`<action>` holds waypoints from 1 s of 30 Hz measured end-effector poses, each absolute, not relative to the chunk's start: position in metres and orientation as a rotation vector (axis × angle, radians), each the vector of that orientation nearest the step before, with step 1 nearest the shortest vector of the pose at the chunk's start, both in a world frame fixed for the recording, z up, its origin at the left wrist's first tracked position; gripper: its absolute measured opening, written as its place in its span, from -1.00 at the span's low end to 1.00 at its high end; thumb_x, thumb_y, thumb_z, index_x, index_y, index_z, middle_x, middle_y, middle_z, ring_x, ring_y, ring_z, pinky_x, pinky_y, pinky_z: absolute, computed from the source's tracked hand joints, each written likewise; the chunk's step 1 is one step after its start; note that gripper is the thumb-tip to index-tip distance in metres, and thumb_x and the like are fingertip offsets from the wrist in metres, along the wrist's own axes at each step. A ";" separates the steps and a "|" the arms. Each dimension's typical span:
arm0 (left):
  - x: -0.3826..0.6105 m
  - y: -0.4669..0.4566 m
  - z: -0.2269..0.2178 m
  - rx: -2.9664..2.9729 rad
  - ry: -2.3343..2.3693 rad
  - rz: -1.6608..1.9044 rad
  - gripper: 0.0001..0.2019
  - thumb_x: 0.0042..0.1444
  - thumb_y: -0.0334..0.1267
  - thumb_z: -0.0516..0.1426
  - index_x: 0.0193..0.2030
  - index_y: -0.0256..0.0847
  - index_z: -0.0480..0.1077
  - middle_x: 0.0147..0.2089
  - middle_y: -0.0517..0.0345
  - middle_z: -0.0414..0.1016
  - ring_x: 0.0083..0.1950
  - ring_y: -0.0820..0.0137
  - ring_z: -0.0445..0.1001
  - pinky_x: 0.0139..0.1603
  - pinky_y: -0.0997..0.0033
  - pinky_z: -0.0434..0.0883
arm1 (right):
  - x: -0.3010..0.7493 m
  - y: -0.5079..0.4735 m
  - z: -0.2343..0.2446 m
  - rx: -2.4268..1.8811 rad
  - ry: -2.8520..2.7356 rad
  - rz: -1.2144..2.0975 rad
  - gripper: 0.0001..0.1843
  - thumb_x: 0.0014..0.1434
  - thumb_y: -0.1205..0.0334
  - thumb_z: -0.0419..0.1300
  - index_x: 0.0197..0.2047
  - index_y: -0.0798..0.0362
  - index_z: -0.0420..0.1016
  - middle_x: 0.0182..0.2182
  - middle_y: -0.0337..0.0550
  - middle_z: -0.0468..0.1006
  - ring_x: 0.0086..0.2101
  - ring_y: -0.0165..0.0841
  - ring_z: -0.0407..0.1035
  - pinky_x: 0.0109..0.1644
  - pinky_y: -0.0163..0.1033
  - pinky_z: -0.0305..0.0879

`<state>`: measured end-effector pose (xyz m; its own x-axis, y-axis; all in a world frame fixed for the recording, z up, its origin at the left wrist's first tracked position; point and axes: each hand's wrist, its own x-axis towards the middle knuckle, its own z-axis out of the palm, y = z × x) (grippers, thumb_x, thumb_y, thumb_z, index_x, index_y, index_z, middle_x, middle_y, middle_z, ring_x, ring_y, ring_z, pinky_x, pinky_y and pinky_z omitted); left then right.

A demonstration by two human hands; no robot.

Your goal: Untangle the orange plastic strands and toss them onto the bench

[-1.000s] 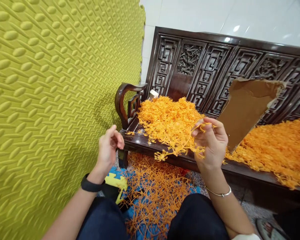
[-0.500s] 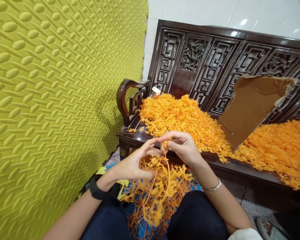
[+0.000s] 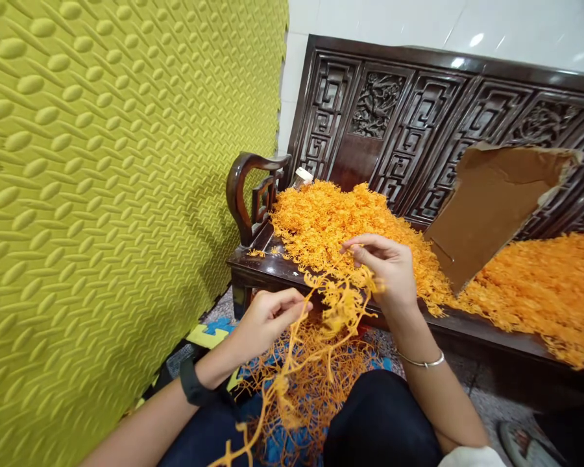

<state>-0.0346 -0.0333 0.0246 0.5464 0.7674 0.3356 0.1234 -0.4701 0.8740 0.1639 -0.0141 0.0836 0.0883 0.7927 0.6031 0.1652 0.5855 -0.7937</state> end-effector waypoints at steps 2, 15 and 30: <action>-0.034 -0.037 0.021 2.000 0.772 1.016 -0.69 0.22 -0.20 0.00 -0.53 -0.25 0.25 -0.59 0.34 0.09 -0.55 0.57 0.05 -0.53 0.51 0.01 | 0.180 -0.011 0.091 -0.800 -1.274 0.480 -0.94 -0.11 0.39 0.32 -0.48 0.05 0.59 -0.53 -0.21 0.54 -0.57 -0.53 0.27 -0.54 -0.38 0.15; -0.039 -0.015 -0.001 2.215 1.009 0.948 -0.69 0.15 -0.23 0.03 -0.61 -0.24 0.22 -0.65 0.38 0.05 -0.59 0.56 0.06 -0.53 0.54 0.05 | 0.266 0.098 0.090 -1.075 -1.345 -0.059 -0.45 -0.14 0.66 0.22 -0.05 0.13 0.51 0.04 0.06 0.46 0.09 -0.24 0.24 0.26 0.00 0.00; -0.044 0.002 -0.009 2.826 1.088 0.832 -0.69 0.23 -0.25 0.01 -0.49 -0.26 0.42 -0.52 0.10 0.46 -0.48 0.39 0.39 -0.43 0.46 0.23 | 0.156 -0.005 0.062 -0.879 -2.522 0.564 -0.60 0.05 0.11 0.32 -0.02 -0.03 0.49 -0.06 -0.10 0.53 -0.04 -0.27 0.36 0.09 -0.10 0.18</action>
